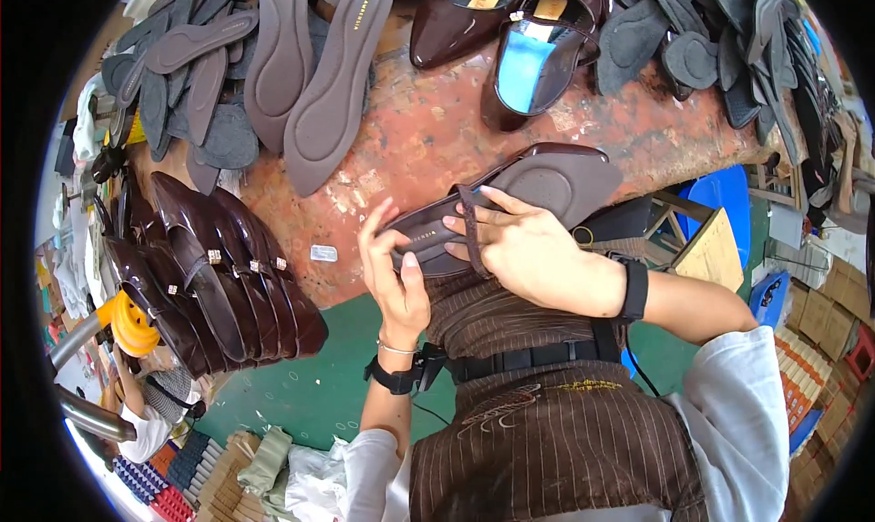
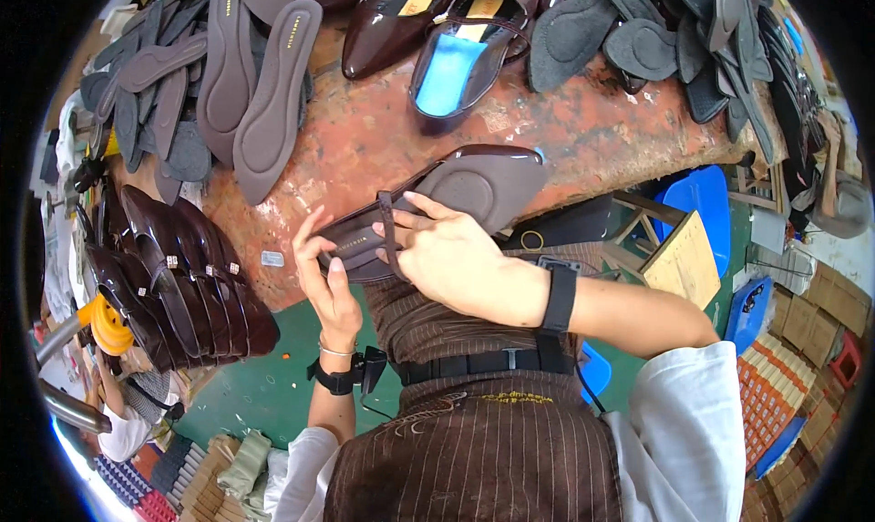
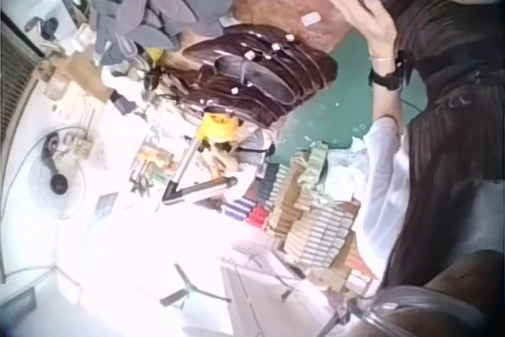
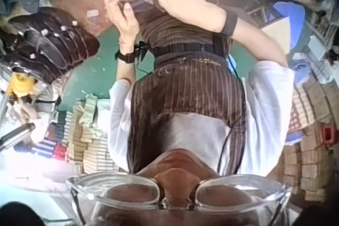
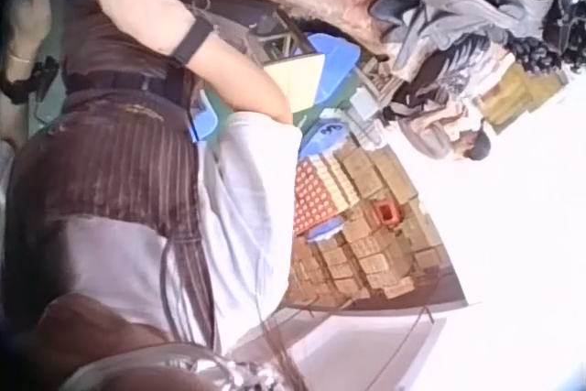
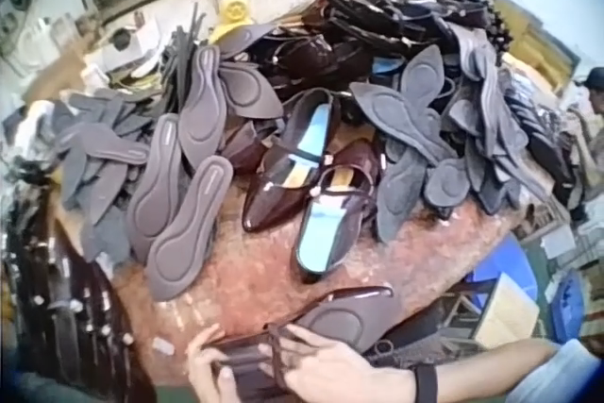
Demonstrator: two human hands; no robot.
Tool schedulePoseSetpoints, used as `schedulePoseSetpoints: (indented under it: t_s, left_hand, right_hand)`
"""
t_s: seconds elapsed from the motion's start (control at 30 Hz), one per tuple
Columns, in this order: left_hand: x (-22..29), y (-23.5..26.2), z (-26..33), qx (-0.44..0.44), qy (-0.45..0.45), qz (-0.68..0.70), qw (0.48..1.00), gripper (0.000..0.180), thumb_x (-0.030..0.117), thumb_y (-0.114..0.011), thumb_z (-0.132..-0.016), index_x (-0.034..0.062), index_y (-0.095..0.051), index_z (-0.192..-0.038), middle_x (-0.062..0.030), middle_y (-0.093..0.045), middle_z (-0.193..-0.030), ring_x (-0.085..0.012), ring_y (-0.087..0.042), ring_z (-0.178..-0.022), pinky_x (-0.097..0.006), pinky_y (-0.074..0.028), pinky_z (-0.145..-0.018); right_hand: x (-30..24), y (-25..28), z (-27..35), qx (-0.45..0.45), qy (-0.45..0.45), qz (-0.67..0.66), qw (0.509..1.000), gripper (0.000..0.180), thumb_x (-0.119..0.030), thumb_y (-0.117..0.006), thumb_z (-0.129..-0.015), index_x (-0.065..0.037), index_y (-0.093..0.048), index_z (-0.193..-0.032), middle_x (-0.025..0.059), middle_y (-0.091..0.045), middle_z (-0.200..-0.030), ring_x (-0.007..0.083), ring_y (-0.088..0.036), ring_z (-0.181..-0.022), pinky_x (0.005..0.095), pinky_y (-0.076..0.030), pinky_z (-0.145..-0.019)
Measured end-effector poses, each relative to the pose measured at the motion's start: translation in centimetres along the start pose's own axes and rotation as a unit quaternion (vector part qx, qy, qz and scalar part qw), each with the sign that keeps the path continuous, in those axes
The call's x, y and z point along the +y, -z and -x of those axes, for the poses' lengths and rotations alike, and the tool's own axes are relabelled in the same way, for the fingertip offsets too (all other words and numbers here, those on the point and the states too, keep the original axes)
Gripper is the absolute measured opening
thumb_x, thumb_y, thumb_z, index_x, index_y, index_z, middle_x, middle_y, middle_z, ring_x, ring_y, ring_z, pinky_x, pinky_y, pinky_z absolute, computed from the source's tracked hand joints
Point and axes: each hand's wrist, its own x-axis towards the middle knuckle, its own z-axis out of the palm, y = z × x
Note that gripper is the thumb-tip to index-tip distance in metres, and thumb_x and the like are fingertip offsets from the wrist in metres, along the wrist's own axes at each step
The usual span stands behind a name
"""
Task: Inserting insoles into shoes and organizing them on a factory workbench.
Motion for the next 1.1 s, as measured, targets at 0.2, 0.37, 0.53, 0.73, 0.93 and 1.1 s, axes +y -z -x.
schedulePoseSetpoints:
  t_s: [0.2, 0.37, 0.53, 0.73, 0.93, 1.1]
  left_hand:
    - [5.2, -1.8, 0.5, -0.066, -0.001, -0.097, 0.993, 0.065, 0.017, -0.078, -0.074, 0.0000, -0.042, -0.126, -0.0301, -0.021, -0.154, -0.0468, -0.038, -0.133, -0.054, -0.035, -0.109]
    - [9.7, -2.8, 1.6, -0.218, -0.019, -0.256, 0.942, 0.053, 0.010, -0.079, -0.073, 0.0064, -0.061, -0.123, -0.0207, -0.033, -0.155, -0.0377, -0.054, -0.111, -0.037, -0.051, -0.089]
    - [11.0, -6.3, 0.9, -0.257, -0.146, -0.319, 0.901, 0.043, 0.037, -0.079, -0.076, 0.0105, -0.072, -0.109, -0.0080, -0.053, -0.143, -0.0209, -0.057, -0.063, -0.027, -0.052, -0.057]
    - [10.7, -10.0, 1.3, -0.314, -0.145, -0.340, 0.875, 0.041, 0.033, -0.080, -0.066, 0.0065, -0.072, -0.096, -0.0124, -0.065, -0.122, -0.0223, -0.062, -0.059, -0.033, -0.051, -0.056]
    - [10.5, -10.2, 0.5, -0.271, -0.155, -0.338, 0.888, 0.045, 0.036, -0.079, -0.067, 0.0065, -0.072, -0.100, -0.0134, -0.063, -0.129, -0.0192, -0.060, -0.053, -0.030, -0.050, -0.053]
    - [10.4, -10.0, 0.5, -0.328, -0.143, -0.342, 0.869, 0.044, 0.037, -0.081, -0.070, 0.0070, -0.074, -0.100, -0.0153, -0.063, -0.130, -0.0196, -0.063, -0.056, -0.031, -0.051, -0.054]
  right_hand:
    - [2.8, 0.9, 3.0, 0.087, -0.029, -0.022, 0.996, 0.031, -0.005, -0.065, -0.062, -0.006, -0.073, -0.092, 0.0084, -0.072, -0.105, 0.0207, -0.062, -0.118, 0.0529, -0.028, -0.118]
    - [6.7, 5.0, 4.0, 0.354, -0.373, -0.021, 0.857, 0.051, -0.015, -0.075, -0.080, -0.007, -0.061, -0.128, 0.0174, -0.066, -0.115, 0.0340, -0.064, -0.107, 0.0488, -0.046, -0.097]
    - [3.3, 7.7, 6.1, 0.225, -0.262, -0.119, 0.931, 0.035, -0.001, -0.070, -0.071, 0.000, -0.056, -0.103, 0.0248, -0.063, -0.113, 0.0403, -0.065, -0.101, 0.0434, -0.053, -0.086]
    - [-1.2, 3.0, 9.9, 0.130, -0.295, -0.019, 0.946, 0.051, 0.000, -0.063, -0.073, 0.003, -0.057, -0.124, 0.0291, -0.057, -0.129, 0.0395, -0.057, -0.123, 0.0594, -0.024, -0.116]
    - [4.7, 2.8, 2.5, -0.001, -0.392, 0.012, 0.920, 0.045, -0.008, -0.057, -0.079, 0.009, -0.056, -0.121, 0.0205, -0.062, -0.113, 0.0311, -0.061, -0.110, 0.0506, -0.027, -0.117]
    - [1.8, -0.2, 6.5, 0.183, -0.310, 0.100, 0.928, 0.057, -0.003, -0.055, -0.081, 0.016, -0.044, -0.134, 0.0321, -0.053, -0.130, 0.0415, -0.054, -0.124, 0.0561, -0.027, -0.116]
